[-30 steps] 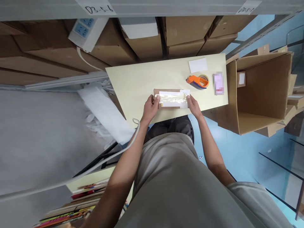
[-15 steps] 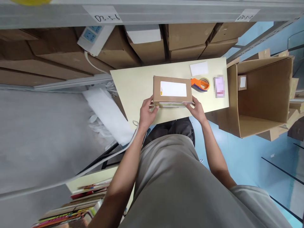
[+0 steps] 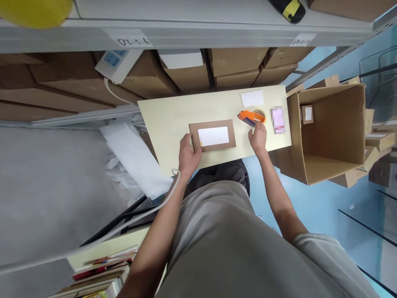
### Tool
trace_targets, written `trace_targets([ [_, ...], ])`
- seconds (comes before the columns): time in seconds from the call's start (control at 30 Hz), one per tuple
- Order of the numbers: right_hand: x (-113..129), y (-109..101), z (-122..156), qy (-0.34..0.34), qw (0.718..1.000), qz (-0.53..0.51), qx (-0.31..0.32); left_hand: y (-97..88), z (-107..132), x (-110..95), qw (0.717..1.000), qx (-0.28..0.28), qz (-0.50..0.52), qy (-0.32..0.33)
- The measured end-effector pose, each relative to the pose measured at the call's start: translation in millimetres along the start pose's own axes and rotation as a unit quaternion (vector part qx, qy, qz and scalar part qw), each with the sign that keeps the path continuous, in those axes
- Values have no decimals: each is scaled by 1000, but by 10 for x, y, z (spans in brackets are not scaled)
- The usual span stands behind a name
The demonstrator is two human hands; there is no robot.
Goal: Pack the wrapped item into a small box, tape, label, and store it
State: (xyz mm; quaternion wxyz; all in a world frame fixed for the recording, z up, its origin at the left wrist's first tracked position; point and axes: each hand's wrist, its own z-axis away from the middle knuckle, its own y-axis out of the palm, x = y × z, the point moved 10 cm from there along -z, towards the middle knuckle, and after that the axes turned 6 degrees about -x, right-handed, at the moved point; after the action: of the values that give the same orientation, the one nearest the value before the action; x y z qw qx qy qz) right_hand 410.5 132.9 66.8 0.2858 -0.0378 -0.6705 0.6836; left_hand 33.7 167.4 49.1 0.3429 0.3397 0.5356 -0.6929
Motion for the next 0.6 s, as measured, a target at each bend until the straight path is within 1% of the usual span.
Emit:
trace_targets([
  [0.03,-54,3,-102,9,1000,28,2,-4,-33,-158,1000,-9,0,10],
  [0.1,-117,68,-268,20,997,70,22,73,-94,-497,999,-7,13,30],
  [0.17,-118,161,-370,16,994,96,50,251,-145,-787,999,16,37,35],
  [0.23,-114,231,-416,14,990,113,79,510,-188,-982,996,52,74,17],
  [0.33,-166,240,-429,39,987,114,107,986,-222,-1144,982,121,142,-38],
  [0.37,-180,221,-433,45,988,101,110,1131,-227,-1180,976,137,160,-57],
  [0.43,-179,163,-454,44,992,62,104,1356,-233,-1234,965,151,193,-96],
  [0.53,-135,41,-486,26,996,20,79,1562,-211,-1312,944,159,248,-148],
  [0.6,-67,-67,-482,9,999,9,53,1595,-204,-1387,937,158,267,-159],
])
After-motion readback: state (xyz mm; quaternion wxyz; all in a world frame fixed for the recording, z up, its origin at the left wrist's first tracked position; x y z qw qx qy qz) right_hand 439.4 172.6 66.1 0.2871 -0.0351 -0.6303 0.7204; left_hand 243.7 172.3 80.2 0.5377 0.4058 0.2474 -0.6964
